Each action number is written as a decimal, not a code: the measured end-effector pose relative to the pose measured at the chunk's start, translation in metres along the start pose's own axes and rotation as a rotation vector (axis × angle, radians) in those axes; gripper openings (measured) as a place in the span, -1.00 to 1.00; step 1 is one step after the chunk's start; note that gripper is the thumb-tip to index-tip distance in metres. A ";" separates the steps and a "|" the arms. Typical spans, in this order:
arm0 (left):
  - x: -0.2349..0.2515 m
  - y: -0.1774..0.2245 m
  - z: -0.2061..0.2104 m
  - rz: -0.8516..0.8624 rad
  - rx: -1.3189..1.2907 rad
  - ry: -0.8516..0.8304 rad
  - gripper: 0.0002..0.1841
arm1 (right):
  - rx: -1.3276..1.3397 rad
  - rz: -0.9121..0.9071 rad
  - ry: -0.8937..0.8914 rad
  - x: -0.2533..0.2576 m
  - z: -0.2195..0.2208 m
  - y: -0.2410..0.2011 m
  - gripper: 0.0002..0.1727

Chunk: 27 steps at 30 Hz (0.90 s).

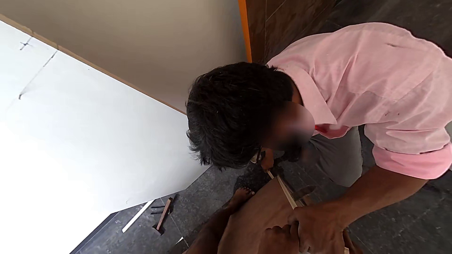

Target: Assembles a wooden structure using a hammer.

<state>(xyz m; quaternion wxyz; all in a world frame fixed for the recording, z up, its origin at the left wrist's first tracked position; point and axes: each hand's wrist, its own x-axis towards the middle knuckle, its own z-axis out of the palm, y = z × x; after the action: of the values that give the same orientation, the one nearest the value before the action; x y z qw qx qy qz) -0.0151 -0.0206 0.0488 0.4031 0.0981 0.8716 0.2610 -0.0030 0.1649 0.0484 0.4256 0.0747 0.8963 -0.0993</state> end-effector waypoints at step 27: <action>0.020 -0.056 0.018 0.169 -0.522 0.201 -0.60 | 0.011 0.039 -0.143 0.010 -0.014 -0.012 -0.32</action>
<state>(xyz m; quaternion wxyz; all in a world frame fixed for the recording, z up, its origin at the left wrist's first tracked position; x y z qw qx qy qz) -0.0124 -0.0537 -0.0042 0.3030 0.0370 0.7993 0.5176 -0.0226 0.1577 0.0504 0.4899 0.0874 0.8615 -0.1010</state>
